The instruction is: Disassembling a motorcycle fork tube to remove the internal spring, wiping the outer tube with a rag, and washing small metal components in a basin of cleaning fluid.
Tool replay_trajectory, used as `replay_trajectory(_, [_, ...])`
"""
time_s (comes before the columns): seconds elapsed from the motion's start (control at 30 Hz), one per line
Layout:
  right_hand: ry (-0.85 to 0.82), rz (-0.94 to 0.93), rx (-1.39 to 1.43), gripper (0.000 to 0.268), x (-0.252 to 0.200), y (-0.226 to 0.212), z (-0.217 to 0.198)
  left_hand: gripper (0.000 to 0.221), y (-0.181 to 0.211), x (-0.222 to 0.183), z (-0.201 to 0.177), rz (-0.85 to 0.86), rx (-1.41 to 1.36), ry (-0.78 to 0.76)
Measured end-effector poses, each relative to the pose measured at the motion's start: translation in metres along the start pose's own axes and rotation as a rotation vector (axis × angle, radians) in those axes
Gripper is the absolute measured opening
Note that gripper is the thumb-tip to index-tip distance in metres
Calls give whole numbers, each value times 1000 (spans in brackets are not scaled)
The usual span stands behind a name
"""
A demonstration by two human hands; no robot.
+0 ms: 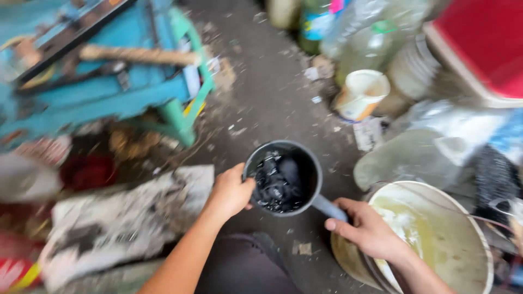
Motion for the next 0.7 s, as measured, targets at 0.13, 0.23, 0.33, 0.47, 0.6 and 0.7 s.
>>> replay_trajectory(0.13, [-97,42,-231,66,38,-65,-97,30,47,34,-7,59,44,-36])
replay_trajectory(0.23, [512,234,-423,56,99,-82,-251,29,85,55,-17,60,106,-73])
replay_trajectory(0.33, [916,-426,-727,25,153,-57,-452,38,133,76,-24,13,115,-139])
replay_trajectory(0.47, [1301,-365,-919,29,186,-23,-642,31,192,121,-26,67,249,-229])
replay_trajectory(0.6, [1445,-260,-835,22,199,2,-753,24,218,174,-32,170,266,-200])
replay_trajectory(0.7, [1478,-259,-796,10,208,48,-867,25,197,218,-37,109,252,-153])
Point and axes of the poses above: each hand's wrist, its own x-axis towards the middle knuckle, its own z-axis out of the palm, y = z × x, the point moved 2 cm from there along x, towards the middle knuckle, and after that the axes turned 10 degrees about x, right-handed, at the moved point
